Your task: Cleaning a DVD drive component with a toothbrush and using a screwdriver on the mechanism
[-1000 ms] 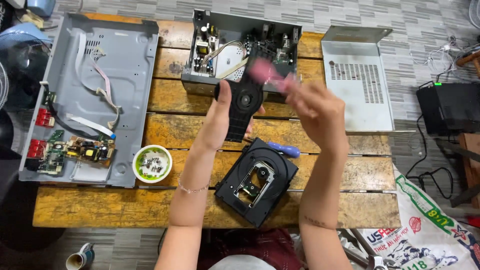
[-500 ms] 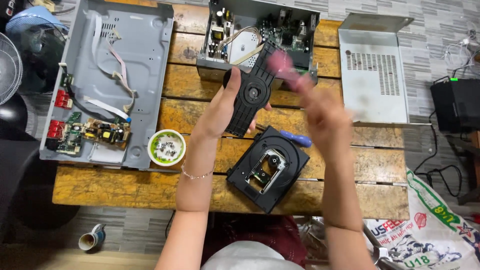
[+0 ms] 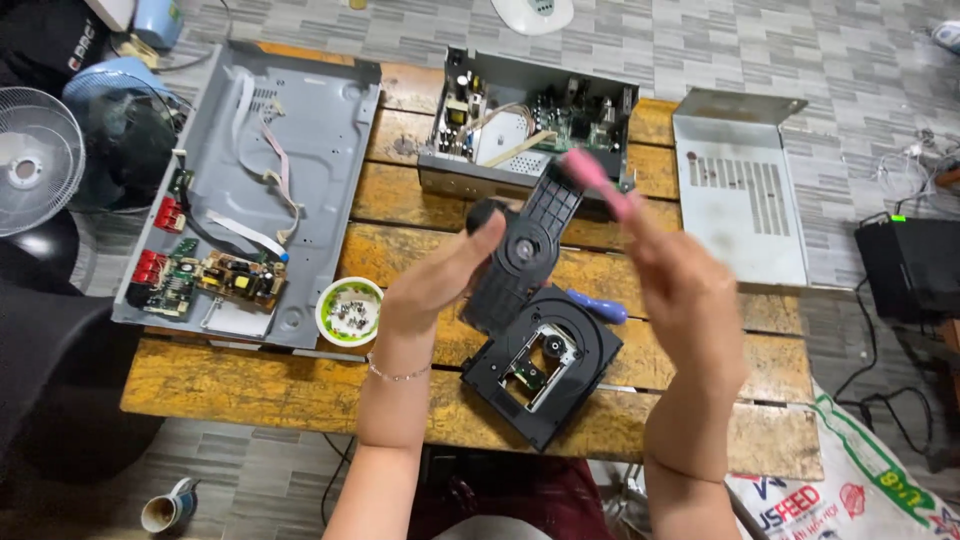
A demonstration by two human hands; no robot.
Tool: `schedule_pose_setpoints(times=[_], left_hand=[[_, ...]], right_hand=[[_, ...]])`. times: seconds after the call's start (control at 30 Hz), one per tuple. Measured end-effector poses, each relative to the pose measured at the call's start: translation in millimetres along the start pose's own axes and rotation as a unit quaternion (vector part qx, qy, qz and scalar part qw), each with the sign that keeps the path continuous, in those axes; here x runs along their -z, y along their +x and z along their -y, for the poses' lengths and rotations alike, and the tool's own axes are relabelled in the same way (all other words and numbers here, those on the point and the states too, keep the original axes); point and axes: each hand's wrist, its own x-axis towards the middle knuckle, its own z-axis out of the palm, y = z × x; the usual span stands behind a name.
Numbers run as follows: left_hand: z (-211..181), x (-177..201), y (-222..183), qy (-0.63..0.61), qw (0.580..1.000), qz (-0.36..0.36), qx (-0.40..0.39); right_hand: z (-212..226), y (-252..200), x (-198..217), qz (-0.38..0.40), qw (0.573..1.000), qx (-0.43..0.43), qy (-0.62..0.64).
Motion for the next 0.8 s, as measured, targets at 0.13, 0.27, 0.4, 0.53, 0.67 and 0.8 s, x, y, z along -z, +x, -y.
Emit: schedule_pose_setpoints(times=[0.13, 0.27, 0.4, 0.53, 0.67, 0.8], left_hand=[[-1, 1, -8, 0.022, 0.999, 0.013, -0.045], [-14, 10, -15, -0.026, 0.998, 0.049, 0.012], [-18, 13, -16, -0.083, 0.990, 0.085, 0.075], [-10, 16, -13, -0.080, 0.990, 0.113, 0.016], [-16, 21, -10, -0.158, 0.981, 0.105, 0.043], [-20, 21, -8, -0.078, 0.994, 0.080, 0.012]], right_hand=[[-14, -22, 12, 0.002, 0.999, -0.017, -0.048], [-12, -21, 25, -0.045, 0.995, 0.000, -0.094], [-14, -30, 27, 0.032, 0.986, 0.095, 0.130], [-3, -17, 14, 0.117, 0.992, 0.010, 0.044], [2, -15, 18, 0.043, 0.997, -0.004, -0.058], [-2, -31, 14, -0.008, 1.000, 0.010, 0.011]])
